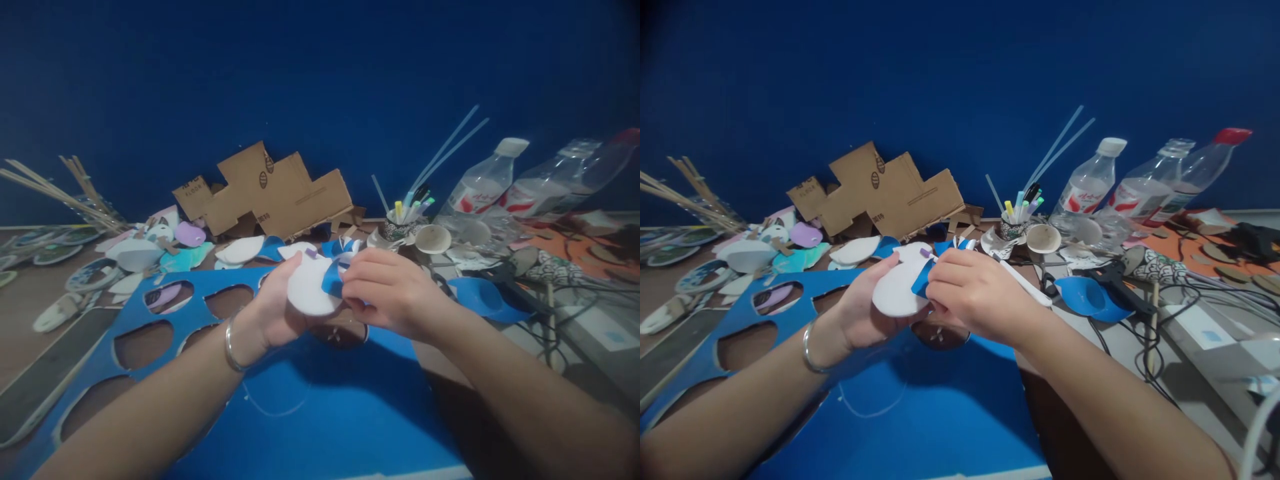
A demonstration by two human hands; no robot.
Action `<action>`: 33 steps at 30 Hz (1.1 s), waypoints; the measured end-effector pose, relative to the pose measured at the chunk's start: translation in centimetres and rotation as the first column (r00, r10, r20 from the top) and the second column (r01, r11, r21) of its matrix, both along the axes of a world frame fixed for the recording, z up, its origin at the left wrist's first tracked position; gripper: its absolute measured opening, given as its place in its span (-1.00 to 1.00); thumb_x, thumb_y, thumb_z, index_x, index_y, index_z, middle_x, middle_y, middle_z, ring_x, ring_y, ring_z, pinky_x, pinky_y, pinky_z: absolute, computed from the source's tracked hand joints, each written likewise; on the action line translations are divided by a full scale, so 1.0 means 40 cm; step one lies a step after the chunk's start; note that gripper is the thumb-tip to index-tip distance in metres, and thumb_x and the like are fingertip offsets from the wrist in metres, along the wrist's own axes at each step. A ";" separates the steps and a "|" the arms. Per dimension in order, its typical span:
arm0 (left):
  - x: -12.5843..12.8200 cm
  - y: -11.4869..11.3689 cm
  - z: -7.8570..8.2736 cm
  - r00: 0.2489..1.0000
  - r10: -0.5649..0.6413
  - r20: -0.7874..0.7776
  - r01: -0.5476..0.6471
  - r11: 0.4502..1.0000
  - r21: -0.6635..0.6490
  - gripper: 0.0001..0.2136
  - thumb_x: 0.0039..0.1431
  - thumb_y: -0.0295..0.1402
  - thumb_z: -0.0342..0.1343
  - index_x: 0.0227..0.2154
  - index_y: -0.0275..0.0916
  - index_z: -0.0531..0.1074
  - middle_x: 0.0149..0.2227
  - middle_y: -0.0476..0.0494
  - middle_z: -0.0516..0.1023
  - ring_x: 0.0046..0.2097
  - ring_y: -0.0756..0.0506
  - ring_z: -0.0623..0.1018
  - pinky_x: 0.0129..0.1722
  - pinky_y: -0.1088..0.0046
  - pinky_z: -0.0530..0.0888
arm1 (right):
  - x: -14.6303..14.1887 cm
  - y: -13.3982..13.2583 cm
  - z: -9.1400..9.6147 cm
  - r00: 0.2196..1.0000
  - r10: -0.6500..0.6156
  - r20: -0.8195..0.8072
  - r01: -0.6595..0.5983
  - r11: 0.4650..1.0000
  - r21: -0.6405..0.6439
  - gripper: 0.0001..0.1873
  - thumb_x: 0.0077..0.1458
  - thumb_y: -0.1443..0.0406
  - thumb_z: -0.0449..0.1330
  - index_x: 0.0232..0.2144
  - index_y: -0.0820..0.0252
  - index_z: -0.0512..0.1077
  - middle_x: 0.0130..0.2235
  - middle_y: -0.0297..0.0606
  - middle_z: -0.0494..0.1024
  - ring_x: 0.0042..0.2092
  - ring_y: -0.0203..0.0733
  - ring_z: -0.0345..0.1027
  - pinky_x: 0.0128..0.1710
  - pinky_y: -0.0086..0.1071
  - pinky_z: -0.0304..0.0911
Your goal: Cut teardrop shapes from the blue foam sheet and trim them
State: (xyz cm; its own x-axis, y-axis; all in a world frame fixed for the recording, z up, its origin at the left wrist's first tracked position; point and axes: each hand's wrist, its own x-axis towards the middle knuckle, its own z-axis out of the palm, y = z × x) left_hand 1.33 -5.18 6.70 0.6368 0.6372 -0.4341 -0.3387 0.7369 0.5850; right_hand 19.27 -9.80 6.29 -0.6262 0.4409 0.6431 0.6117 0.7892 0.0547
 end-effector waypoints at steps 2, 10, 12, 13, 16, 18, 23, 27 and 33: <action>-0.002 0.002 -0.005 1.000 -0.010 0.001 0.010 1.000 -0.016 -0.65 0.25 -0.15 -0.15 -0.24 -0.30 0.42 -0.34 -0.20 0.54 -0.36 -0.16 0.56 -0.41 0.25 0.53 | -0.001 0.000 -0.002 1.000 -0.006 0.005 0.006 1.000 -0.006 -0.85 0.13 0.35 0.10 -0.46 0.20 0.40 -0.34 -0.23 0.52 -0.23 -0.17 0.31 -0.22 -0.25 0.29; 0.007 0.001 0.001 1.000 0.011 -0.023 -0.011 1.000 0.012 -0.70 0.25 -0.21 -0.11 -0.25 -0.32 0.42 -0.39 -0.18 0.53 -0.39 -0.15 0.55 -0.45 0.30 0.51 | 0.004 0.007 0.005 1.000 0.022 -0.008 -0.022 0.997 -0.070 -0.84 0.14 0.37 0.08 -0.44 0.22 0.43 -0.36 -0.19 0.53 -0.24 -0.17 0.34 -0.24 -0.26 0.30; 0.006 0.000 0.002 1.000 0.004 -0.027 -0.003 1.000 0.009 -0.68 0.25 -0.18 -0.13 -0.22 -0.30 0.41 -0.39 -0.18 0.53 -0.38 -0.16 0.55 -0.43 0.26 0.51 | 0.006 0.008 0.009 0.999 0.042 -0.027 -0.044 0.997 -0.067 -0.85 0.14 0.35 0.10 -0.44 0.23 0.44 -0.35 -0.19 0.54 -0.24 -0.17 0.35 -0.24 -0.27 0.30; 0.005 0.000 0.003 1.000 0.002 -0.022 -0.002 1.000 0.012 -0.68 0.25 -0.18 -0.14 -0.21 -0.30 0.41 -0.38 -0.18 0.53 -0.38 -0.16 0.55 -0.43 0.26 0.51 | 0.007 0.008 0.011 0.999 0.045 -0.031 -0.047 0.997 -0.067 -0.84 0.15 0.35 0.10 -0.44 0.23 0.44 -0.34 -0.19 0.54 -0.24 -0.17 0.35 -0.23 -0.27 0.30; 0.004 0.000 0.002 1.000 -0.014 -0.004 0.014 1.000 0.019 -0.68 0.26 -0.20 -0.14 -0.25 -0.32 0.41 -0.39 -0.20 0.54 -0.39 -0.15 0.55 -0.44 0.28 0.51 | 0.009 0.006 0.016 0.999 0.054 -0.003 -0.054 0.996 -0.076 -0.82 0.16 0.33 0.09 -0.44 0.23 0.44 -0.32 -0.18 0.55 -0.22 -0.15 0.35 -0.22 -0.25 0.31; 0.005 0.001 0.000 0.999 -0.039 0.018 0.039 0.999 0.021 -0.68 0.25 -0.21 -0.14 -0.26 -0.34 0.41 -0.40 -0.20 0.53 -0.39 -0.15 0.55 -0.44 0.27 0.51 | 0.009 0.004 0.019 0.998 0.063 0.032 -0.060 0.995 -0.085 -0.81 0.17 0.33 0.08 -0.44 0.23 0.45 -0.31 -0.17 0.55 -0.22 -0.15 0.34 -0.22 -0.25 0.32; 0.009 0.004 -0.006 0.998 -0.050 0.044 0.050 0.999 0.008 -0.67 0.26 -0.21 -0.15 -0.29 -0.35 0.41 -0.43 -0.23 0.54 -0.41 -0.14 0.55 -0.44 0.31 0.51 | 0.009 -0.003 0.029 0.995 0.050 0.091 -0.044 0.997 -0.070 -0.77 0.19 0.32 0.05 -0.44 0.22 0.45 -0.32 -0.18 0.55 -0.22 -0.13 0.34 -0.22 -0.25 0.31; 0.010 0.000 -0.002 0.998 -0.056 0.033 0.056 0.998 0.007 -0.66 0.26 -0.19 -0.15 -0.29 -0.33 0.42 -0.42 -0.23 0.55 -0.42 -0.14 0.55 -0.45 0.31 0.50 | 0.004 -0.007 0.029 0.993 0.008 0.119 0.001 0.997 -0.075 -0.76 0.19 0.35 0.01 -0.46 0.23 0.43 -0.37 -0.16 0.52 -0.23 -0.13 0.32 -0.25 -0.25 0.29; 0.006 -0.007 0.001 0.992 0.055 -0.116 -0.039 0.989 0.142 -0.65 0.24 -0.17 -0.10 -0.17 -0.34 0.42 -0.38 -0.22 0.55 -0.38 -0.15 0.56 -0.42 0.35 0.49 | -0.011 0.000 0.005 0.999 -0.028 0.041 0.035 0.984 -0.175 -0.83 0.09 0.41 0.02 -0.48 0.24 0.38 -0.39 -0.17 0.44 -0.28 -0.17 0.25 -0.27 -0.29 0.24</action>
State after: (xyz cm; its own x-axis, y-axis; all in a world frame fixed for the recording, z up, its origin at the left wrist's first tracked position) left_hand 1.56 -5.45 6.75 0.5538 0.7249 -0.4096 -0.2929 0.6301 0.7191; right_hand 18.85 -9.81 6.50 -0.6326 0.5647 0.5300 0.6366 0.7689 -0.0595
